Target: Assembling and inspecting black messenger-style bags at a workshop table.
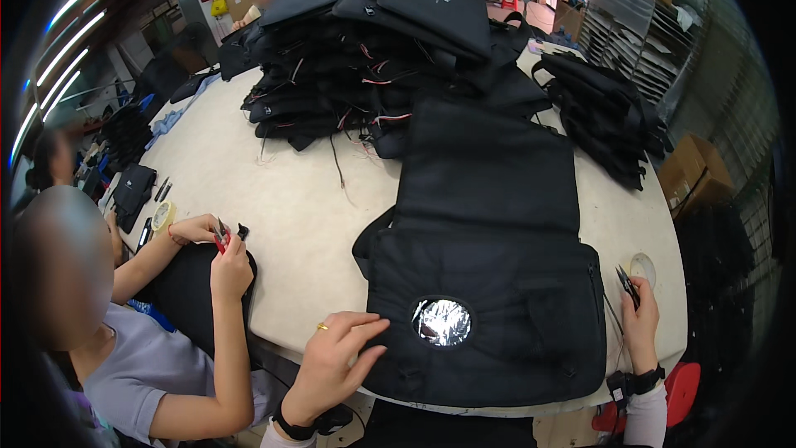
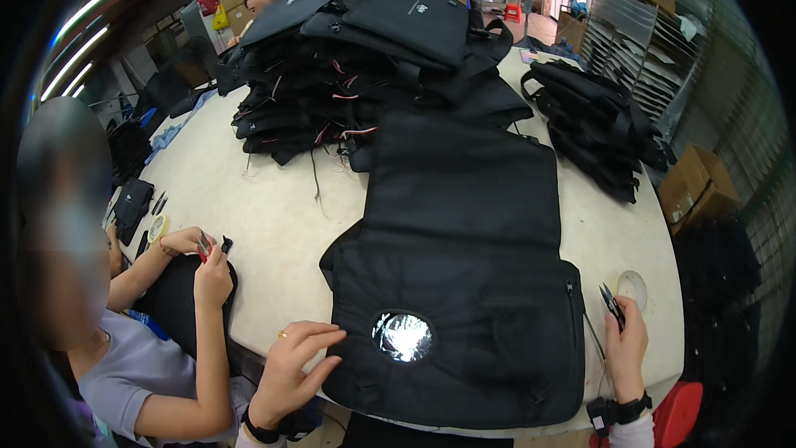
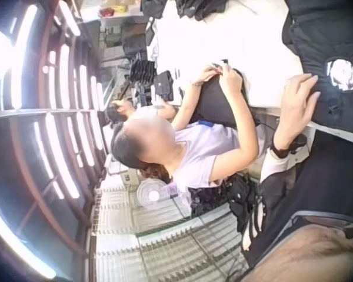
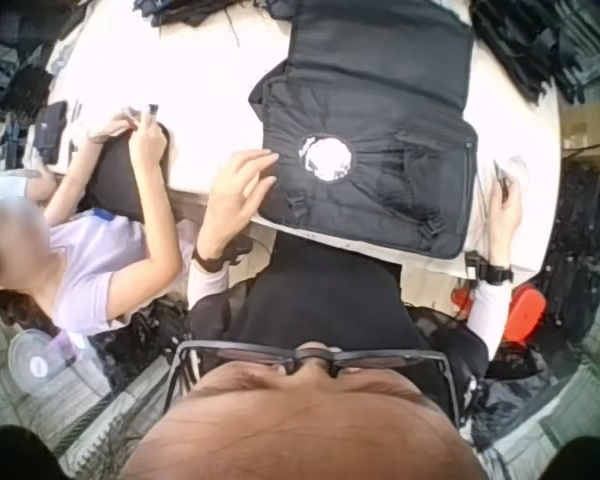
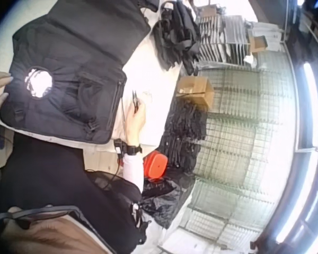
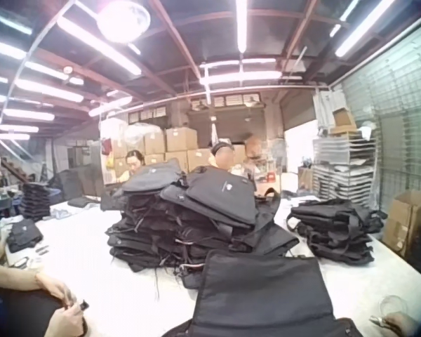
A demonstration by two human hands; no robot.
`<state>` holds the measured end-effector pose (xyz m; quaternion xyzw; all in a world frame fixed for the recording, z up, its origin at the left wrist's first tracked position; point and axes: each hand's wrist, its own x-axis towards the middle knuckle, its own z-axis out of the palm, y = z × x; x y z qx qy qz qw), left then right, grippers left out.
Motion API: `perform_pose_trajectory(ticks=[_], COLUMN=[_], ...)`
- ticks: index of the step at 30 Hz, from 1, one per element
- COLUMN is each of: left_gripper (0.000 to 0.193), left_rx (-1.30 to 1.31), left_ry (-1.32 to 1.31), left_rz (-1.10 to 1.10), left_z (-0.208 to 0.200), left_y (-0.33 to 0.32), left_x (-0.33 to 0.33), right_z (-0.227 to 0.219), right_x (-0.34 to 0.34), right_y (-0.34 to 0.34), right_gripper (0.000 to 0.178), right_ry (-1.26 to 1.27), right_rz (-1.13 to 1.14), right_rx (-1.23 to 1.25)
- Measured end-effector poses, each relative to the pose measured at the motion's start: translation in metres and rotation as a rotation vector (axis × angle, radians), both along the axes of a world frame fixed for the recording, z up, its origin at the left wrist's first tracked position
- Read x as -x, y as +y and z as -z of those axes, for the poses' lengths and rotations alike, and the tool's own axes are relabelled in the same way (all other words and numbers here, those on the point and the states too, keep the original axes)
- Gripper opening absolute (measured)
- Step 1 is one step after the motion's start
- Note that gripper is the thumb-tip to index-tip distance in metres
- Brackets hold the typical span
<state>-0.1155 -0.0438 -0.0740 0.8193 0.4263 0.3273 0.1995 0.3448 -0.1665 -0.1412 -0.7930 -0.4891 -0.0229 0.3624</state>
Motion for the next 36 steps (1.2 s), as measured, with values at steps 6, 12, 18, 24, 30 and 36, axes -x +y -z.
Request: perform_pose_trajectory(ticks=[6,12,18,24,30,36], left_gripper=[0.054,0.077,0.080,0.061,0.064,0.065], left_rx=[-0.001,-0.051,-0.144,-0.273,-0.264,-0.254], left_ry=[0.182,0.336,0.260,0.215,0.172,0.298], left_rz=[0.421,0.467,0.448,0.428,0.446,0.410], left_z=[0.005,0.038,0.049,0.034,0.041,0.037], left_y=[-0.004,-0.033,-0.032,-0.029,-0.031,-0.040], left_x=[-0.001,0.005,0.004,0.005,0.005,-0.001], right_z=[-0.008,-0.017,-0.025,-0.061,-0.049,-0.054], right_x=[-0.002,-0.004,-0.003,0.003,-0.047,-0.024], right_y=[-0.012,-0.009,-0.006,0.013,0.088,0.158], right_gripper=[0.025,0.033,0.037,0.030,0.034,0.046], right_ry=[-0.056,-0.155,-0.301,-0.518,0.619,0.772], right_rz=[0.077,-0.080,-0.141,-0.225,-0.308,-0.201], right_rx=[0.130,0.238,0.290,0.195,0.269,0.370])
